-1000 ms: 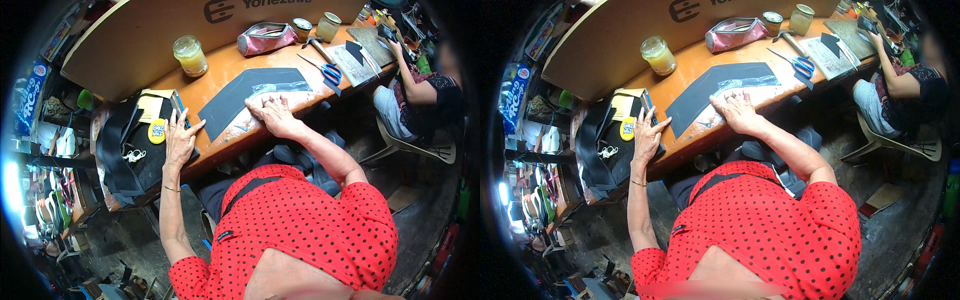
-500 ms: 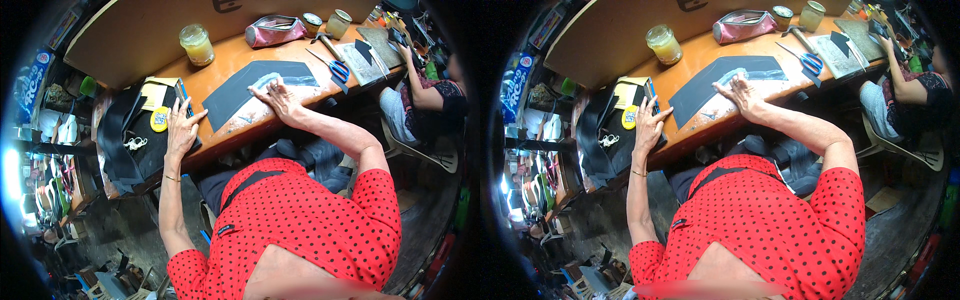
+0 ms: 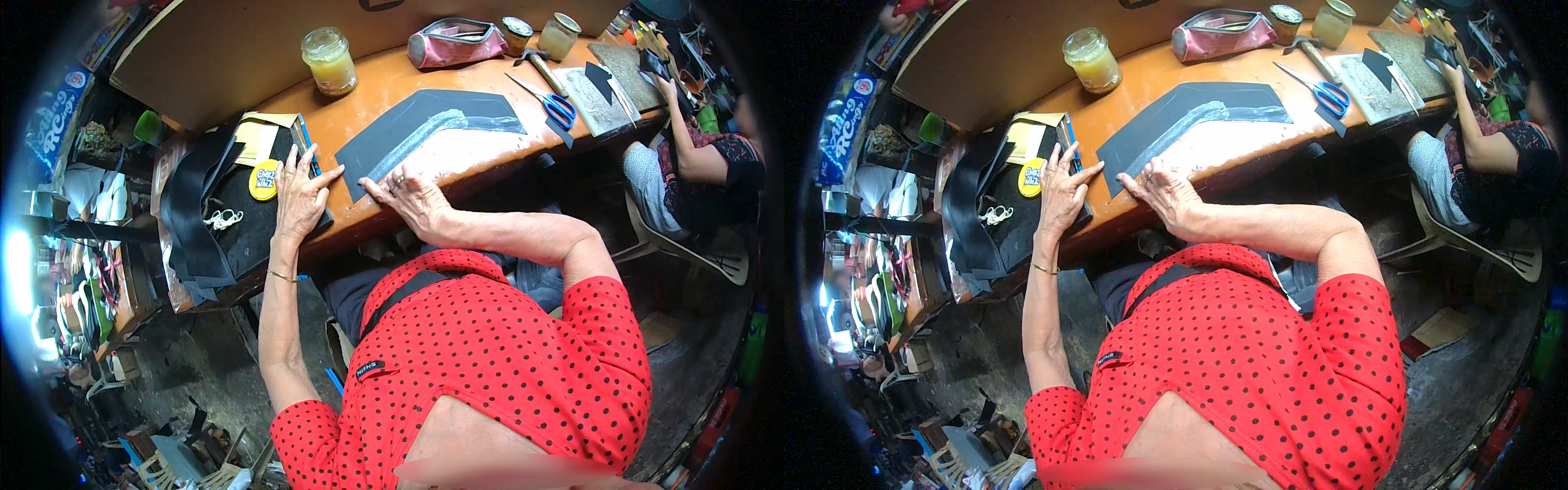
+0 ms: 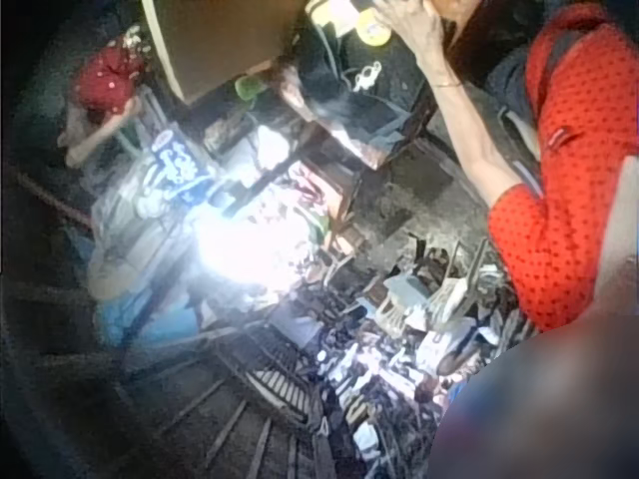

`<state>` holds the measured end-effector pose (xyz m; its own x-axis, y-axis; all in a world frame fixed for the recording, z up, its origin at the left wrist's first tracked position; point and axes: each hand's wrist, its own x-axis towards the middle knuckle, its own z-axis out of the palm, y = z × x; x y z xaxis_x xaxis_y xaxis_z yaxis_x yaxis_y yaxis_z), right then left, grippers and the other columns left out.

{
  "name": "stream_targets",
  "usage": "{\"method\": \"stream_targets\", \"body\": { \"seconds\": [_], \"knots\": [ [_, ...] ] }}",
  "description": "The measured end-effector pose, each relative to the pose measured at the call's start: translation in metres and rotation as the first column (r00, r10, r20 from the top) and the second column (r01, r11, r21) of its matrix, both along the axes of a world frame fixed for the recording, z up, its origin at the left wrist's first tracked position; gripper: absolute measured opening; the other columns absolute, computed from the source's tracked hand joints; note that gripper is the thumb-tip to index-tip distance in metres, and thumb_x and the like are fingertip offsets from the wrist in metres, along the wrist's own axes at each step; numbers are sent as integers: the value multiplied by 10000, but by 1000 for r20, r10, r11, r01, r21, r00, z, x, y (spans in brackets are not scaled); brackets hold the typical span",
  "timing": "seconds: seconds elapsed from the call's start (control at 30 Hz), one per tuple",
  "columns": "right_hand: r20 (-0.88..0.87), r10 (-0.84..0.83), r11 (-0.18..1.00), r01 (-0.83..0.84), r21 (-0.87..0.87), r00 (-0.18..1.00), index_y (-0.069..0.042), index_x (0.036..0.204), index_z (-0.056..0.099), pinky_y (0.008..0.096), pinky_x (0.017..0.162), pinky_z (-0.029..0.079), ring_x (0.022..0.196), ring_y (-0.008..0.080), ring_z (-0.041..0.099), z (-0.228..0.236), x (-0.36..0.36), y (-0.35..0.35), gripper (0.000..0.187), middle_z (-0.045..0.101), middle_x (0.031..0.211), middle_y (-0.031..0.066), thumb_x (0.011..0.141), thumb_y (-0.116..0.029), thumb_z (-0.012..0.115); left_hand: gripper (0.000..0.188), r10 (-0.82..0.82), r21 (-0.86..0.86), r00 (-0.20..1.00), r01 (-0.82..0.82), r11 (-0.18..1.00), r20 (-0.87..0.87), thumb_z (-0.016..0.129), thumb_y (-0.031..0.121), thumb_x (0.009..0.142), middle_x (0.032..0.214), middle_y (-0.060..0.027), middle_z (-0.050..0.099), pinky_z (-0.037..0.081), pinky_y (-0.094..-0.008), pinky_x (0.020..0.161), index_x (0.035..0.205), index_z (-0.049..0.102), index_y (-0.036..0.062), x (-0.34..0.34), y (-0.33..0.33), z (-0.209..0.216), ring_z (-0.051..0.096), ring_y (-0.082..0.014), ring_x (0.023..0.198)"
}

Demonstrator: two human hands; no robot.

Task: The person repeatedly applies a yellow paste from a jar onto a black rubber sole piece using a small brush, then sets the piece aside. The process is repeated on multiple sole pieces at a workbench in a shoe workshop.

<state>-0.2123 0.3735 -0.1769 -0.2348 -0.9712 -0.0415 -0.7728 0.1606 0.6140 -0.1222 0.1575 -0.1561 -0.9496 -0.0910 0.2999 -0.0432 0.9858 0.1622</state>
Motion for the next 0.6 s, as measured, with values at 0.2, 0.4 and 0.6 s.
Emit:
{"method": "stream_targets", "body": {
  "seconds": [0.2,0.4,0.6],
  "knots": [
    [441,15,999,4,-43,897,-131,1459,266,516,1060,188,1193,302,443,34,13,-4,585,504,1251,145,896,-208,405,426,-6,-6,1000,6,1000,1,560,78,774,1415,-86,412,178,-493,1098,1119,685,294,0,0,-1,288,-343,1348],
    [679,101,948,137,-288,727,-246,1091,632,545,926,302,1137,316,463,106,-73,-54,378,536,1128,125,729,-137,645,381,-24,16,999,25,1000,-33,601,90,776,1410,-93,419,206,-501,1085,1084,692,295,-1,-1,-2,306,-365,1336],
    [364,99,900,73,-429,926,-201,1089,663,492,903,271,1105,266,449,154,-152,-141,578,585,1096,88,575,-421,810,379,-18,52,999,19,998,-27,591,98,771,1382,-100,431,189,-523,1096,1080,696,292,0,0,-1,291,-363,1339]
  ]
}}
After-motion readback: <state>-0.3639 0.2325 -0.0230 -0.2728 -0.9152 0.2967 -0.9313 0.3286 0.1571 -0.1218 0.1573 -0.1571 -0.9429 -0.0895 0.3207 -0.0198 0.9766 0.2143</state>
